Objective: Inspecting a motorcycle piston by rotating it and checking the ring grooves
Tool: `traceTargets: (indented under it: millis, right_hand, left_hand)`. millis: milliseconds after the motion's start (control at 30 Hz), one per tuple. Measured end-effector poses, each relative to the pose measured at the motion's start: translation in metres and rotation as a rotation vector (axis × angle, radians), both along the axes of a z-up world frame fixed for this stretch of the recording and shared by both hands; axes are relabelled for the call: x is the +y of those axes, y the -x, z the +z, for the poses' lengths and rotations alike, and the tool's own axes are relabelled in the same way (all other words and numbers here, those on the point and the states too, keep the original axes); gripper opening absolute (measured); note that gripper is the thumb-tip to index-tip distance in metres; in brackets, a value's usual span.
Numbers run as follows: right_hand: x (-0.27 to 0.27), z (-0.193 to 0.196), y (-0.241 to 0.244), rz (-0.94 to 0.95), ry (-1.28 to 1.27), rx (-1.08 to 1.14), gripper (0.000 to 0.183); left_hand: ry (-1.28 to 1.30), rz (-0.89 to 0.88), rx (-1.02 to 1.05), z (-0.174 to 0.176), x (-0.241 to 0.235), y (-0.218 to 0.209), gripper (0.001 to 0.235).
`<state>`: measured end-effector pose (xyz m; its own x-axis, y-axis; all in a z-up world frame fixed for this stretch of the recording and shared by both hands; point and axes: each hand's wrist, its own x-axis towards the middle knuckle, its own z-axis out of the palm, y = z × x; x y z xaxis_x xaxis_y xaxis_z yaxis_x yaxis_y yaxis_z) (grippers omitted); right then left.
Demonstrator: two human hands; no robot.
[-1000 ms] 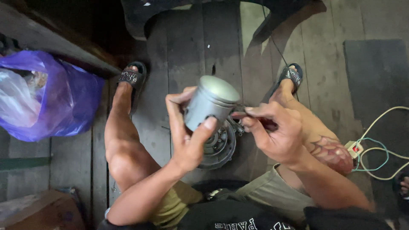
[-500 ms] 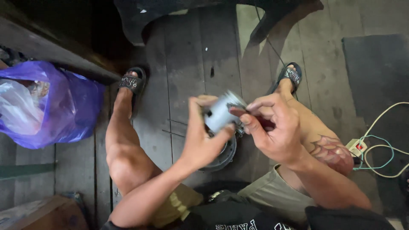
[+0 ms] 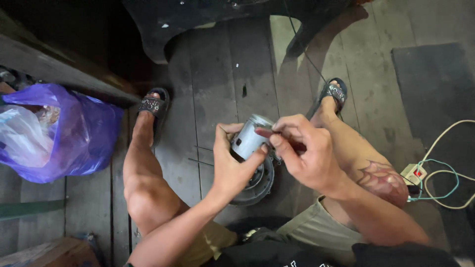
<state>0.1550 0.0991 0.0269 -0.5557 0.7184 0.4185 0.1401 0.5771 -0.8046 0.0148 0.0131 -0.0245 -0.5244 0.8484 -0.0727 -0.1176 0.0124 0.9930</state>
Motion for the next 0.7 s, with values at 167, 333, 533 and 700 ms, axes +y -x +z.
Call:
traceTargets:
  millis: [167,333,533,700]
  right_hand:
    - [0.004,-0.002,-0.003,0.046,0.105,-0.013,0.009]
    - [0.006,0.005,-0.003,0.036,0.040,-0.074,0.009]
    - [0.000,0.004,-0.005,0.028,-0.033,-0.095,0.011]
    - [0.000,0.014,-0.007,0.022,0.016,-0.096,0.011]
  left_hand:
    - [-0.020,0.057,0.030,-0.010,0.003,0.011,0.065]
    - [-0.021,0.046,-0.063,-0.006,0.001,0.005,0.062]
    - [-0.032,0.076,-0.278,-0.002,0.003,0.007,0.070]
    - [-0.119,0.135,-0.295,-0.001,0.004,0.011,0.074]
